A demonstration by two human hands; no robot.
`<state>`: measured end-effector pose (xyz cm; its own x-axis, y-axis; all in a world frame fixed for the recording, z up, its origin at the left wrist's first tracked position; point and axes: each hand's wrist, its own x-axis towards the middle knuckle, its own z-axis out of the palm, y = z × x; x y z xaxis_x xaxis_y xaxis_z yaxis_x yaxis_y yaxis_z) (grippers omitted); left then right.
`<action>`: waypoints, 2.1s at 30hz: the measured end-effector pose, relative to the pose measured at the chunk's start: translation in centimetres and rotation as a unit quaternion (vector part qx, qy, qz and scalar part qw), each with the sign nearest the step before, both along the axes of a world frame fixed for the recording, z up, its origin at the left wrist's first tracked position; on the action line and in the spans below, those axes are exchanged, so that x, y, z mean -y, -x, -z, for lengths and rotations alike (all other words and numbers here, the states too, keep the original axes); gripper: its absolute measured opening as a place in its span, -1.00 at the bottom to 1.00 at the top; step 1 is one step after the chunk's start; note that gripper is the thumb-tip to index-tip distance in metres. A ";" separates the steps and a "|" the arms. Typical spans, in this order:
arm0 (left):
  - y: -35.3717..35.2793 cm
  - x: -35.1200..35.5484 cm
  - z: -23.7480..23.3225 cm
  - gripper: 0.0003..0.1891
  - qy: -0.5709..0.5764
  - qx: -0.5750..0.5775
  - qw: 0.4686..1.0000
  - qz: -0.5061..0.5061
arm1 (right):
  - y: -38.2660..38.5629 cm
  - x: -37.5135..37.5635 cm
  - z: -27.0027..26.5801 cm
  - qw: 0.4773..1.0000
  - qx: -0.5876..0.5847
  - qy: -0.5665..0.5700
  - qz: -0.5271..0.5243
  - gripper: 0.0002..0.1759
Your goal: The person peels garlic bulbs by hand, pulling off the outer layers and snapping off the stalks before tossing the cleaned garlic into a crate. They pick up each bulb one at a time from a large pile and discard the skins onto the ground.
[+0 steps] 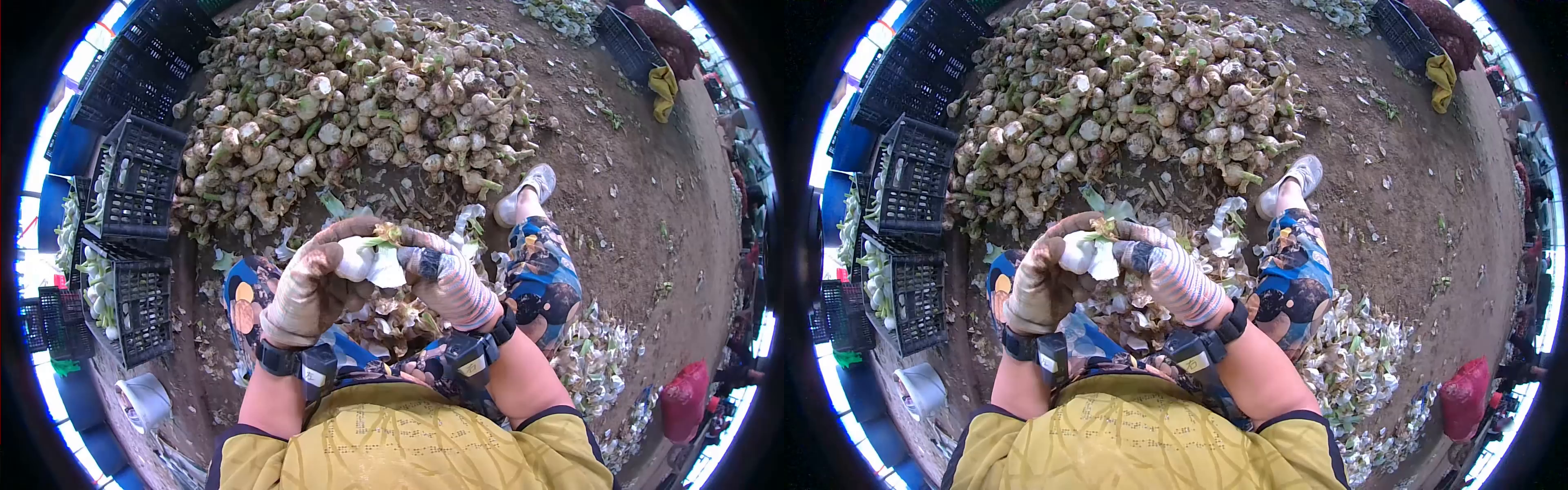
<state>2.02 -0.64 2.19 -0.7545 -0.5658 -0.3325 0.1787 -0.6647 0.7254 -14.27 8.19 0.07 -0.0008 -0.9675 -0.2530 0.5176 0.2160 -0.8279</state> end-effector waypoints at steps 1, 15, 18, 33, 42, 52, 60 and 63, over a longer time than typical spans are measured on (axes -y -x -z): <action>-0.1 0.0 -0.2 -0.27 -0.038 -0.016 0.999 0.009 | 0.0 -0.1 0.1 1.000 -0.003 0.016 0.008 -0.59; -0.7 -0.6 0.2 -0.44 0.064 0.043 0.995 -0.070 | -0.8 1.0 1.6 0.975 0.212 -0.004 0.069 -0.56; -1.2 -0.4 0.2 -0.41 -0.015 -0.110 0.993 -0.044 | -0.7 1.3 0.8 0.987 0.129 -0.007 0.098 -0.58; -2.2 1.8 0.2 -0.40 -0.052 0.008 0.969 -0.240 | -0.4 0.7 -0.6 0.979 0.041 0.181 0.081 -0.66; -5.8 6.0 2.8 -0.60 -0.164 -0.103 0.928 -0.318 | 0.4 0.8 -0.7 0.996 0.015 0.009 -0.083 -0.45; -3.4 2.1 3.6 -0.63 0.044 0.143 0.969 -0.196 | -2.8 5.7 0.4 0.822 -0.511 0.217 -0.128 -0.73; -4.3 4.4 4.3 -0.59 -0.104 0.062 0.955 -0.270 | -3.0 6.7 0.5 0.872 -0.461 0.159 -0.032 -0.60; -3.9 3.3 3.9 -0.59 -0.061 0.080 0.984 -0.148 | -3.0 6.9 0.8 0.821 -0.543 0.163 -0.074 -0.66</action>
